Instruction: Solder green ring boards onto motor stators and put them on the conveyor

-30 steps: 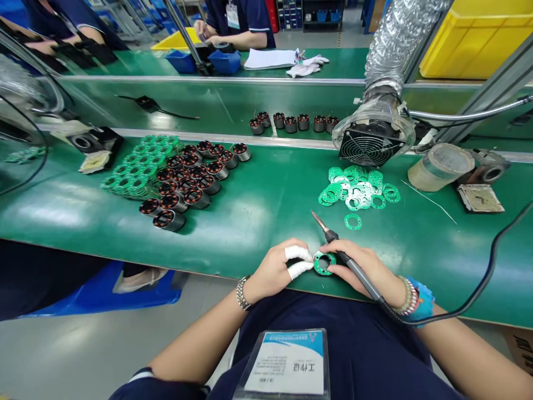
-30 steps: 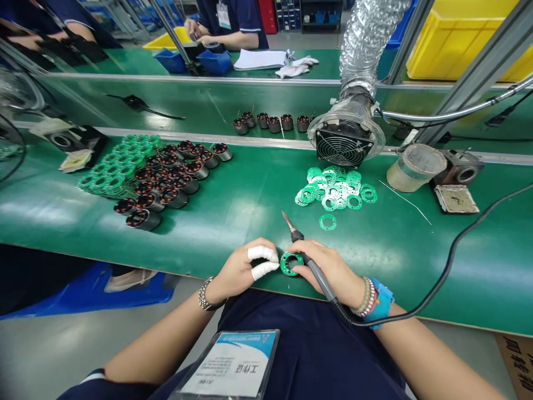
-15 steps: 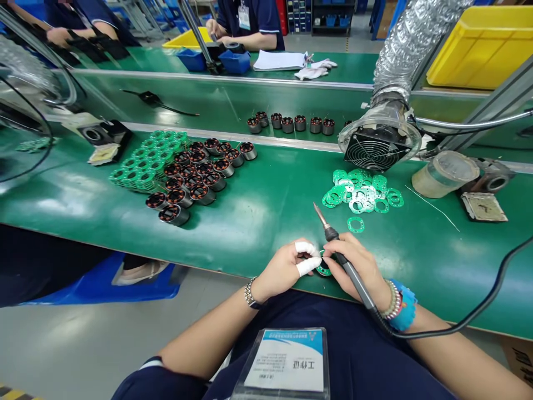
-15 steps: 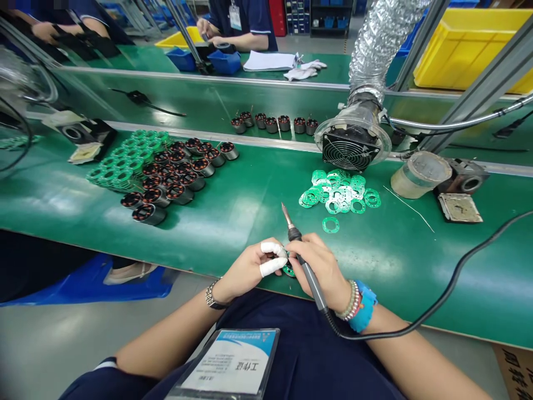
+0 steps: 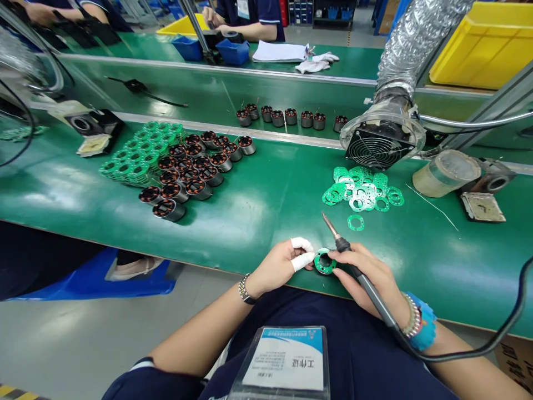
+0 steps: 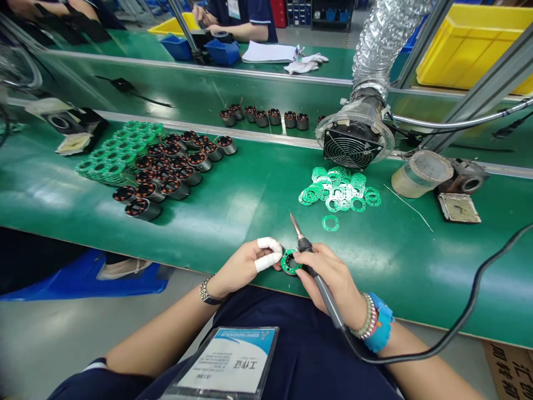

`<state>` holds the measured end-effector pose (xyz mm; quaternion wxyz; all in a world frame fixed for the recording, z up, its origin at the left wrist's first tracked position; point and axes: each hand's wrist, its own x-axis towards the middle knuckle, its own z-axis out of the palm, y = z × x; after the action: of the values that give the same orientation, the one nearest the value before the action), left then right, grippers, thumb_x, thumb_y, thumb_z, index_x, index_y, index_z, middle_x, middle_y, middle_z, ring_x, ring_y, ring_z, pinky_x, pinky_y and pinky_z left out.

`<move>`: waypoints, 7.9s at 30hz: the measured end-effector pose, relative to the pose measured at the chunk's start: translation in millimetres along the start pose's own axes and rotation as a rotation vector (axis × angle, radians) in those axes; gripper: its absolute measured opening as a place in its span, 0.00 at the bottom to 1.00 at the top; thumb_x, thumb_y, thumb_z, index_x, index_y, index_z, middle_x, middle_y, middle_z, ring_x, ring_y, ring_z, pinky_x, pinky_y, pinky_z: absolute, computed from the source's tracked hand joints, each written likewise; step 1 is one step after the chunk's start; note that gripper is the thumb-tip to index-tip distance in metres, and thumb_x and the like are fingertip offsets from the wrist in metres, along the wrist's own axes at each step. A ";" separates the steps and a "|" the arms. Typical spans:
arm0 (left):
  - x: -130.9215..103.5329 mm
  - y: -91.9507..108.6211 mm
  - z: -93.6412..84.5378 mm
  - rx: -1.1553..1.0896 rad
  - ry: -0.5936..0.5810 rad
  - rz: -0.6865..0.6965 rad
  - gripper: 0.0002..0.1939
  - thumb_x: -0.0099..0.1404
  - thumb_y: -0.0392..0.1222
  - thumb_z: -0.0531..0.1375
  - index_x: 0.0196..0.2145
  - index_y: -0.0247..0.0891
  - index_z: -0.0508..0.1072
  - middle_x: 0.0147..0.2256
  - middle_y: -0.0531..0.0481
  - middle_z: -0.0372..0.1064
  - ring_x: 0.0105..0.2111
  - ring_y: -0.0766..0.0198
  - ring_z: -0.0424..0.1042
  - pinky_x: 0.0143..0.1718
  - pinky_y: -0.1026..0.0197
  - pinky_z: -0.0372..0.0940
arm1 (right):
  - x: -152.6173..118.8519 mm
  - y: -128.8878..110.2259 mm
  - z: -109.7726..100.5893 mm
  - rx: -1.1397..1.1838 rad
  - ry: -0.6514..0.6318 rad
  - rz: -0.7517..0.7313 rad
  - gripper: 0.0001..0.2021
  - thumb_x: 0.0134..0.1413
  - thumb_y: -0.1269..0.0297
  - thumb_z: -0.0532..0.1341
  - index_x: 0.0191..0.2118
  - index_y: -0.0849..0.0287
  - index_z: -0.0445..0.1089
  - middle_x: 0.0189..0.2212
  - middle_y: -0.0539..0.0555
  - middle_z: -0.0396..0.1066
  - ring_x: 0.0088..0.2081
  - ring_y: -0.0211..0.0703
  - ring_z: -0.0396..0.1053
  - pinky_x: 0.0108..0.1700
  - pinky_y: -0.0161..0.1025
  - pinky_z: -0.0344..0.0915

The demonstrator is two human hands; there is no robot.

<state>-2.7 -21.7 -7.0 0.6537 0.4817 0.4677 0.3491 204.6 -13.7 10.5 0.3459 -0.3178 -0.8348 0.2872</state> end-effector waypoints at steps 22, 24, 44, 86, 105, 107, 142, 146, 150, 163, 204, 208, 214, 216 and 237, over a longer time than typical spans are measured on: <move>1.1 -4.9 0.3 -0.019 0.027 -0.028 0.09 0.59 0.43 0.59 0.29 0.34 0.66 0.25 0.53 0.66 0.27 0.68 0.69 0.34 0.62 0.64 | 4.6 -19.8 -27.5 0.111 0.039 0.040 0.12 0.50 0.76 0.59 0.40 0.58 0.72 0.26 0.53 0.73 0.27 0.40 0.68 0.29 0.39 0.66; 1.1 -4.5 0.4 -0.018 0.031 -0.029 0.08 0.59 0.43 0.59 0.29 0.34 0.66 0.25 0.53 0.66 0.27 0.68 0.69 0.34 0.62 0.64 | 5.4 -20.5 -27.6 0.112 0.039 0.035 0.12 0.50 0.76 0.59 0.40 0.58 0.72 0.27 0.53 0.73 0.27 0.40 0.68 0.28 0.38 0.66; -2.7 -2.2 2.9 0.021 0.076 -0.007 0.09 0.60 0.44 0.58 0.33 0.35 0.66 0.25 0.53 0.67 0.26 0.68 0.70 0.34 0.62 0.66 | 22.7 13.8 -8.4 0.031 -0.304 -0.031 0.16 0.54 0.69 0.59 0.49 0.57 0.61 0.43 0.56 0.71 0.43 0.42 0.71 0.44 0.40 0.70; -9.1 -3.8 17.2 -0.192 0.065 -0.136 0.14 0.56 0.48 0.61 0.30 0.33 0.67 0.23 0.52 0.67 0.21 0.70 0.68 0.25 0.65 0.65 | 17.3 -7.4 7.3 -0.010 0.070 0.020 0.11 0.54 0.75 0.55 0.43 0.58 0.65 0.31 0.54 0.68 0.36 0.43 0.66 0.38 0.41 0.66; -6.6 -0.6 15.6 -0.125 0.074 -0.174 0.10 0.56 0.43 0.60 0.29 0.34 0.66 0.22 0.53 0.67 0.19 0.70 0.67 0.24 0.66 0.63 | -0.8 -20.4 -34.1 0.137 0.017 0.049 0.11 0.49 0.78 0.59 0.39 0.63 0.72 0.26 0.55 0.71 0.29 0.40 0.66 0.30 0.38 0.65; -6.3 -0.8 15.6 -0.121 0.073 -0.173 0.09 0.56 0.43 0.59 0.30 0.34 0.66 0.22 0.53 0.67 0.19 0.70 0.67 0.24 0.66 0.63 | 0.0 -20.2 -33.7 0.134 0.012 0.047 0.11 0.49 0.78 0.59 0.39 0.63 0.72 0.26 0.54 0.71 0.29 0.39 0.66 0.30 0.38 0.65; -20.0 -6.8 26.6 0.683 0.183 0.162 0.09 0.61 0.41 0.55 0.34 0.37 0.74 0.23 0.51 0.66 0.21 0.67 0.62 0.25 0.65 0.57 | -7.5 8.8 9.7 -0.115 0.015 0.064 0.16 0.55 0.68 0.59 0.49 0.58 0.60 0.43 0.59 0.70 0.45 0.47 0.68 0.47 0.46 0.68; -15.0 -7.4 33.4 0.556 0.193 0.116 0.10 0.60 0.39 0.54 0.26 0.36 0.73 0.22 0.52 0.65 0.21 0.67 0.61 0.25 0.66 0.56 | -8.1 9.6 11.0 -0.126 0.026 0.031 0.15 0.55 0.69 0.59 0.49 0.59 0.60 0.43 0.60 0.69 0.45 0.47 0.68 0.47 0.46 0.68; -10.8 -3.2 24.6 0.204 0.055 -0.123 0.09 0.57 0.38 0.55 0.22 0.34 0.69 0.18 0.53 0.63 0.17 0.70 0.58 0.19 0.68 0.54 | -7.9 11.5 11.3 -0.138 0.039 0.015 0.16 0.54 0.70 0.59 0.49 0.60 0.60 0.43 0.61 0.69 0.44 0.47 0.68 0.45 0.46 0.69; -8.9 -0.8 5.4 0.437 0.008 0.268 0.06 0.58 0.42 0.60 0.31 0.39 0.75 0.32 0.48 0.71 0.32 0.64 0.69 0.36 0.62 0.65 | -11.0 13.2 13.7 -0.089 0.068 0.038 0.17 0.54 0.69 0.59 0.50 0.58 0.60 0.44 0.60 0.69 0.46 0.46 0.68 0.47 0.45 0.68; -2.4 -1.3 13.9 -0.003 0.065 -0.123 0.08 0.57 0.41 0.59 0.28 0.33 0.67 0.21 0.53 0.66 0.18 0.72 0.64 0.22 0.67 0.61 | -3.4 -18.2 -35.1 0.113 -0.009 0.028 0.11 0.49 0.76 0.57 0.39 0.61 0.72 0.23 0.53 0.68 0.27 0.40 0.65 0.27 0.38 0.63; -2.3 -0.1 14.2 -0.007 0.068 -0.130 0.08 0.56 0.41 0.59 0.27 0.33 0.66 0.21 0.53 0.66 0.18 0.72 0.65 0.22 0.67 0.62 | -3.2 -17.0 -35.1 0.116 -0.024 0.002 0.12 0.49 0.78 0.57 0.40 0.61 0.71 0.23 0.53 0.69 0.28 0.40 0.64 0.29 0.39 0.63; -2.2 -1.2 13.9 -0.005 0.071 -0.135 0.07 0.56 0.41 0.59 0.27 0.33 0.66 0.21 0.53 0.66 0.18 0.72 0.65 0.22 0.67 0.62 | -3.9 -14.8 -34.5 0.126 -0.032 -0.053 0.13 0.48 0.79 0.58 0.41 0.63 0.70 0.23 0.54 0.68 0.28 0.40 0.63 0.30 0.40 0.63; -2.1 -1.7 13.8 0.000 0.068 -0.132 0.07 0.56 0.41 0.59 0.28 0.33 0.67 0.21 0.53 0.67 0.18 0.72 0.65 0.22 0.67 0.62 | -4.2 -14.1 -33.9 0.122 -0.037 -0.061 0.13 0.47 0.80 0.58 0.40 0.63 0.71 0.23 0.54 0.67 0.28 0.40 0.62 0.30 0.40 0.63; -1.2 -5.8 14.9 0.087 0.064 -0.142 0.09 0.57 0.44 0.58 0.29 0.34 0.67 0.22 0.53 0.68 0.18 0.72 0.64 0.25 0.66 0.59 | -8.0 82.3 -128.5 -0.513 0.709 0.176 0.11 0.51 0.68 0.61 0.42 0.55 0.72 0.37 0.57 0.73 0.40 0.45 0.69 0.46 0.44 0.64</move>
<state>11.0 -29.0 -10.7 0.6401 0.4638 0.5360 0.2964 334.1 65.9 26.4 0.4948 -0.5418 -0.6789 -0.0277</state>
